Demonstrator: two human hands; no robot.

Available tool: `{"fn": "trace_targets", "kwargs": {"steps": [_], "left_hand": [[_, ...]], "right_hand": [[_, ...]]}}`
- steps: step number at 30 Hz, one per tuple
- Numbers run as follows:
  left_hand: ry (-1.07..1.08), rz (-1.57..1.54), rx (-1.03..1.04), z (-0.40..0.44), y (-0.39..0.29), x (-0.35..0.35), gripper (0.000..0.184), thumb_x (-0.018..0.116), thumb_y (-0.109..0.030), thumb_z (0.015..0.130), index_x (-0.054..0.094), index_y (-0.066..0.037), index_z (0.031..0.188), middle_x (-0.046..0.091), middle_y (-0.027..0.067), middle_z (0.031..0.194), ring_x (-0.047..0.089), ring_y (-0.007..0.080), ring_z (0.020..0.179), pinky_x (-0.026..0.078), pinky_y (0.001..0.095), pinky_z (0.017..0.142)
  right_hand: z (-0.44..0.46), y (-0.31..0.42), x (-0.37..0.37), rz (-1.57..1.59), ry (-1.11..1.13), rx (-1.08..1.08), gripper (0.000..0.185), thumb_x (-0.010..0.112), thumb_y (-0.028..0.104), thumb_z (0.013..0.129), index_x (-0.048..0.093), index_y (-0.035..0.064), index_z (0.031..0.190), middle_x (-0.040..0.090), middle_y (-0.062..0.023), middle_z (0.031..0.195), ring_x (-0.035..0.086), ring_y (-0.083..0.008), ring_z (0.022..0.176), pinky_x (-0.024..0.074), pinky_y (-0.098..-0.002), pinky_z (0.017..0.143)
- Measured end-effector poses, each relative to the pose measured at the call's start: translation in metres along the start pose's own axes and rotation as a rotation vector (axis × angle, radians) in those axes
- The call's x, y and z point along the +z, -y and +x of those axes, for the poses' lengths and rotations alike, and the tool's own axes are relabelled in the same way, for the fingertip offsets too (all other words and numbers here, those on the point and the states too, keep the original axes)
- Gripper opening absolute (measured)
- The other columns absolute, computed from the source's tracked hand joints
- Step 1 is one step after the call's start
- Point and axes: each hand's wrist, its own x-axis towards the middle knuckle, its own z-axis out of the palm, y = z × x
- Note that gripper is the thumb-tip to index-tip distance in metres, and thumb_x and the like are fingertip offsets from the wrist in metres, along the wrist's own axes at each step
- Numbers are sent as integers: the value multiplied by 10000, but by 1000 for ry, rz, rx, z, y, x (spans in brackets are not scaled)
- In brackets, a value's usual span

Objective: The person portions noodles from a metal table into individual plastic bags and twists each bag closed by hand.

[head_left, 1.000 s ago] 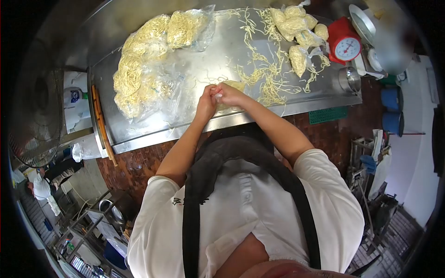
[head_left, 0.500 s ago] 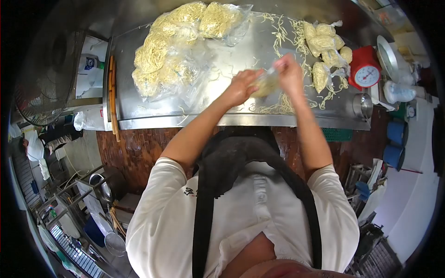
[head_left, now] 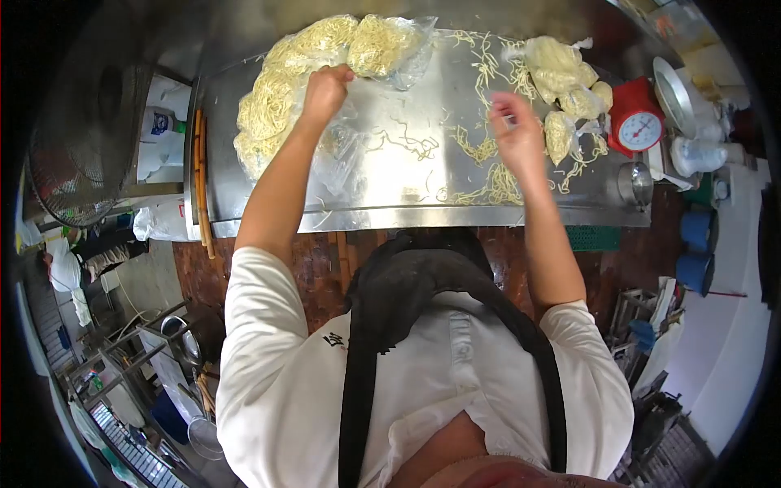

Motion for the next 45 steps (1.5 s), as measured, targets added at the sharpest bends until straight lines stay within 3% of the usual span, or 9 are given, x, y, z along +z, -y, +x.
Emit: {"fn": "trace_targets", "kwargs": {"steps": [3, 13, 17, 20, 27, 33, 37, 40, 45], "left_hand": [[22, -262, -157, 12, -29, -48, 135, 549, -114, 929, 657, -37, 903, 686, 182, 835, 648, 365, 756, 504, 405, 684], [264, 520, 78, -18, 27, 73, 211, 534, -195, 896, 649, -84, 1033, 672, 140, 1108, 588, 346, 1091, 382, 564, 983], [59, -39, 166, 18, 73, 52, 207, 476, -29, 814, 659, -32, 910, 642, 256, 866, 639, 421, 799, 520, 455, 741], [36, -704, -169, 19, 20, -19, 225, 497, -165, 962, 684, -43, 939, 688, 134, 885, 639, 268, 861, 496, 359, 848], [431, -669, -194, -25, -84, -16, 286, 548, -262, 991, 680, -28, 1091, 698, 70, 1004, 625, 180, 1004, 455, 302, 938], [343, -1423, -271, -76, -125, 12, 525, 642, -208, 924, 471, -23, 1386, 554, 141, 1343, 511, 251, 1263, 382, 360, 1083], [437, -612, -108, -111, -128, 38, 883, 817, -265, 774, 329, -31, 1472, 371, 198, 1511, 332, 344, 1418, 262, 391, 1174], [159, -532, 89, -107, -138, 76, 438, 609, -55, 878, 512, 16, 1299, 570, 216, 1304, 527, 331, 1244, 393, 402, 1078], [170, -1295, -479, -84, -158, 63, 218, 501, -44, 934, 620, -24, 1116, 672, 98, 1027, 634, 187, 919, 517, 319, 821]], "right_hand": [[-18, -6, 37, 41, 171, 0, 297, 659, 32, 834, 612, 68, 1125, 615, -133, 1003, 601, -280, 949, 487, -368, 862], [-36, 10, 65, 51, 333, -63, 289, 683, 95, 829, 609, 61, 1106, 599, -163, 1056, 560, -362, 1009, 457, -427, 901], [-51, -14, 51, 28, 365, 80, 299, 684, 108, 829, 612, 50, 1114, 595, -168, 1074, 558, -367, 1026, 453, -429, 913], [-51, -5, 46, -39, 410, 97, 491, 714, 144, 820, 546, 38, 1269, 568, -189, 1183, 524, -378, 1123, 426, -431, 975], [-52, 23, 106, -231, 275, -248, 1012, 835, 263, 697, 257, -74, 1456, 539, -253, 1257, 493, -385, 1208, 397, -466, 1007], [-55, -76, 119, -11, 329, 127, 385, 690, 80, 742, 586, -14, 1101, 673, -215, 883, 652, -401, 867, 480, -499, 792], [-41, -47, 91, 95, 528, 138, 218, 645, 78, 800, 654, 32, 1013, 671, -215, 959, 641, -385, 926, 504, -430, 812], [-41, -57, 88, 118, 497, -136, 344, 717, 178, 791, 635, 23, 1087, 648, -208, 1113, 594, -376, 1072, 473, -430, 916], [-53, -34, 62, 54, 297, -92, 777, 821, 373, 710, 480, -20, 1287, 536, -244, 1273, 442, -423, 1248, 371, -458, 1060]]}}
